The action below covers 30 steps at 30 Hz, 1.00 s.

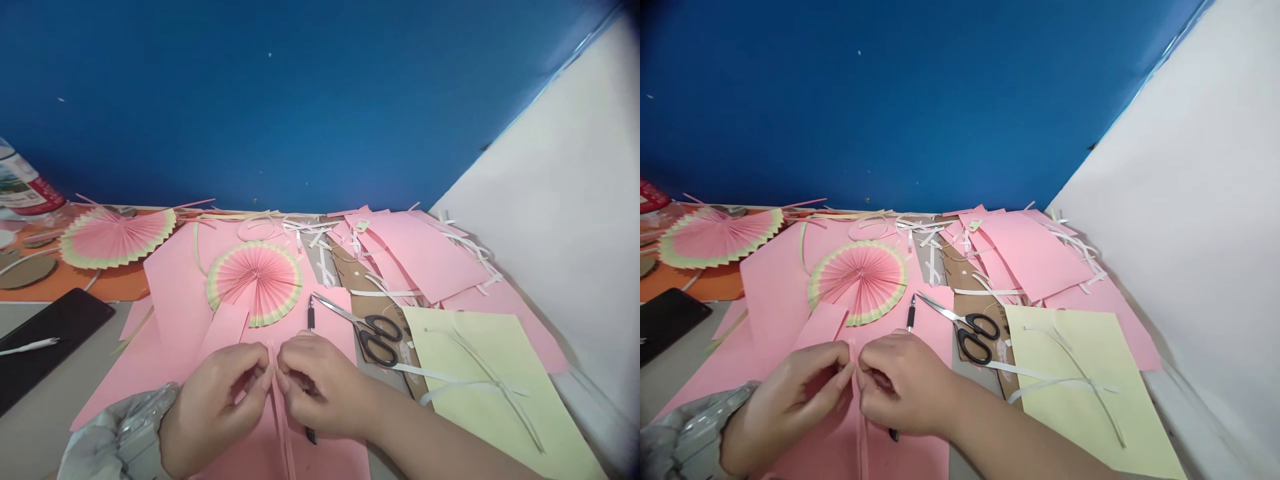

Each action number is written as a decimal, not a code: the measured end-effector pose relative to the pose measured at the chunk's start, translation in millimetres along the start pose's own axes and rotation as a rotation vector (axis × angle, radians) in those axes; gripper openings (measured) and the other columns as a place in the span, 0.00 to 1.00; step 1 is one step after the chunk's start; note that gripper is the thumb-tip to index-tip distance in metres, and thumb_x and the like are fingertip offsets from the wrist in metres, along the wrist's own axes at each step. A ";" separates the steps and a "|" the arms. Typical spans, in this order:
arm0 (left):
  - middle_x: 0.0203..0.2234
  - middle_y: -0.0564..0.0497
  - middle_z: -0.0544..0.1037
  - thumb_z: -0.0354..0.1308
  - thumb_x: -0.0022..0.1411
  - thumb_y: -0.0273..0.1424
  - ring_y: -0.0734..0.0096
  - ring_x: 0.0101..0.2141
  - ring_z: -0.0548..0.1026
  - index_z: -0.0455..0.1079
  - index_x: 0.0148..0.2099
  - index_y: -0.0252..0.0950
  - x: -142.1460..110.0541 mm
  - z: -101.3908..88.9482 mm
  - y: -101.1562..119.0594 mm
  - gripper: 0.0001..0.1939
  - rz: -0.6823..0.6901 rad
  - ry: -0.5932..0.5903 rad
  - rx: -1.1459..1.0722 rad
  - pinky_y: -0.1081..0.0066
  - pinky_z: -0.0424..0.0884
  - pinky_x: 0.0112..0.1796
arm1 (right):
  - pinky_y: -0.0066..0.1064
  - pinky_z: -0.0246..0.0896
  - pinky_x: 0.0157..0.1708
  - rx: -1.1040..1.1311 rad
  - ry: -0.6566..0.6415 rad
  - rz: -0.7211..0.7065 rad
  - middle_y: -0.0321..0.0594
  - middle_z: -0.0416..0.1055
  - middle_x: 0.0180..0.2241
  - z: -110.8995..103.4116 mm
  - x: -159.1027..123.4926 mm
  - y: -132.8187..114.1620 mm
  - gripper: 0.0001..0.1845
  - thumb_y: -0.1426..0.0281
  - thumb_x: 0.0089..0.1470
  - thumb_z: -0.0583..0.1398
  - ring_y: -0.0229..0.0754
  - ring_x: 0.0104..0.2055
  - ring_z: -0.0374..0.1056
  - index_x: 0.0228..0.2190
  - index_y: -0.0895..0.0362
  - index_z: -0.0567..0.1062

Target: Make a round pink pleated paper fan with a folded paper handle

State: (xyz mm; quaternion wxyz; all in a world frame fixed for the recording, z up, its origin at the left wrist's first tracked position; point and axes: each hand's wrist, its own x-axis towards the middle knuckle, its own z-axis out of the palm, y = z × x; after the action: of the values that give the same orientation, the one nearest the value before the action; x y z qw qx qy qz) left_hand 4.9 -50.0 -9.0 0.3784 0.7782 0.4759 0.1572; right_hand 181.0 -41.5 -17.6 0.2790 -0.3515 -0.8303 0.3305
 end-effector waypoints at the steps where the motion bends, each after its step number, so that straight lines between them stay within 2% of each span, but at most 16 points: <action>1: 0.18 0.56 0.62 0.39 0.63 0.32 0.73 0.22 0.63 0.52 0.24 0.39 0.0 -0.1 0.0 0.14 0.000 0.009 -0.003 0.73 0.60 0.25 | 0.25 0.45 0.26 -0.002 -0.001 -0.001 0.27 0.46 0.17 0.3 0.1 -0.3 0.14 0.79 0.42 0.51 0.33 0.20 0.45 0.19 0.54 0.48; 8: 0.16 0.57 0.60 0.40 0.62 0.30 0.75 0.19 0.61 0.47 0.23 0.39 0.6 0.6 0.2 0.14 0.039 0.015 0.067 0.74 0.57 0.22 | 0.26 0.44 0.26 -0.022 0.001 0.036 0.27 0.47 0.17 -0.8 0.3 -2.0 0.14 0.78 0.44 0.51 0.33 0.20 0.45 0.20 0.54 0.48; 14: 0.20 0.55 0.66 0.42 0.63 0.31 0.72 0.24 0.67 0.58 0.27 0.38 0.2 1.6 -2.3 0.11 -0.013 0.076 -0.025 0.73 0.63 0.26 | 0.25 0.46 0.26 -0.011 -0.028 0.019 0.27 0.46 0.16 -1.7 1.6 -3.1 0.14 0.79 0.41 0.51 0.33 0.19 0.44 0.18 0.54 0.48; 22: 0.20 0.55 0.66 0.41 0.64 0.32 0.72 0.23 0.66 0.56 0.26 0.38 -0.8 0.7 1.5 0.13 0.023 0.008 0.013 0.73 0.63 0.26 | 0.25 0.50 0.26 -0.025 0.024 0.051 0.27 0.50 0.17 -2.0 0.9 -4.5 0.14 0.78 0.43 0.52 0.33 0.20 0.50 0.20 0.54 0.49; 30: 0.19 0.55 0.65 0.40 0.64 0.33 0.72 0.23 0.66 0.56 0.26 0.38 -0.5 -0.4 2.6 0.14 0.014 0.007 0.002 0.72 0.62 0.26 | 0.26 0.49 0.27 -0.054 0.030 0.022 0.27 0.49 0.17 -0.5 0.7 -3.4 0.14 0.76 0.46 0.52 0.32 0.20 0.49 0.19 0.54 0.49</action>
State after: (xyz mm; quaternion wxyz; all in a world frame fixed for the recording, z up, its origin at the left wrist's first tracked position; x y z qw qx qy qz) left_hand 6.0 -51.0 -6.8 0.3748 0.7814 0.4719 0.1621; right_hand 179.6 -42.6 -14.6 0.2783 -0.3730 -0.8307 0.3055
